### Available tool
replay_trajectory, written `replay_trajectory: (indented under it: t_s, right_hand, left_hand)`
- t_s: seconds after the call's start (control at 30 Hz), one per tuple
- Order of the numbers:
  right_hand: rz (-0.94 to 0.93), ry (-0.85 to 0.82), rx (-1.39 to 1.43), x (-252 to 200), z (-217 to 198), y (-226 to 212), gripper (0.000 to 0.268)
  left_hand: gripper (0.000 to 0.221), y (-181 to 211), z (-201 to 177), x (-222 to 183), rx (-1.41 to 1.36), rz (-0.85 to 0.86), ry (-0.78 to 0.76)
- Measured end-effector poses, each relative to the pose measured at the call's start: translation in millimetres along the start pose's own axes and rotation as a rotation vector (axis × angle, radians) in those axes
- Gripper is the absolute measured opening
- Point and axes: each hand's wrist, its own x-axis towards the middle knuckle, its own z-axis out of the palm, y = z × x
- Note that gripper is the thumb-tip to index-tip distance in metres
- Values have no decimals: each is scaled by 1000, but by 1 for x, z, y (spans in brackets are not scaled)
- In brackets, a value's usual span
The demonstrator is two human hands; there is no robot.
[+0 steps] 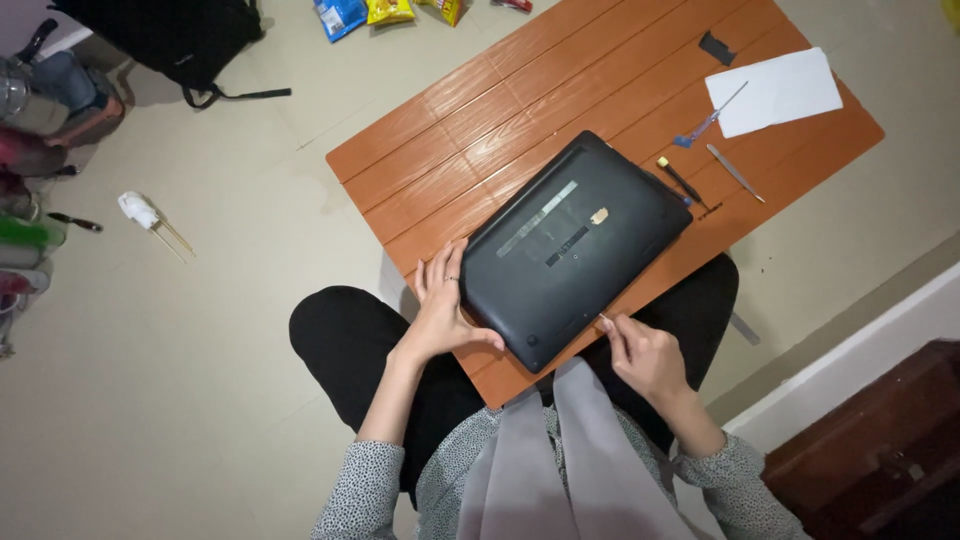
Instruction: Disassembling a laptop by removing screws and prying open the back cover.
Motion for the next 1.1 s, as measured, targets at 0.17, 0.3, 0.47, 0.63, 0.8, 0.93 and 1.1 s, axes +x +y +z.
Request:
replay_trajectory:
  t_s: [0.17,0.3,0.47,0.63,0.8,0.93,1.1]
  right_hand:
    - [-13,-55,-73,6,-14,-3,36]
    - [-9,-118,-79,13,-29,-12,35]
    - [64,-227,-129,15,-32,-8,33]
    - [122,-338,-116,24,-48,-19,32]
    - [207,-485,-157,40,-68,-30,34]
    - [192,-465,-183,50,-79,-37,39]
    - [89,-444,-227,65,-102,-63,30]
  left_hand:
    - [158,-3,2,0,-17,5,8]
    - [158,-7,4,1,-28,2,15]
    - [157,1,2,-1,-47,-12,12]
    - [155,1,0,-1,-65,-10,-1]
    - [150,-1,-2,0,-96,5,-29]
    - [146,4,-9,2,-80,21,-39]
    - [120,23,-2,6,-9,0,-156]
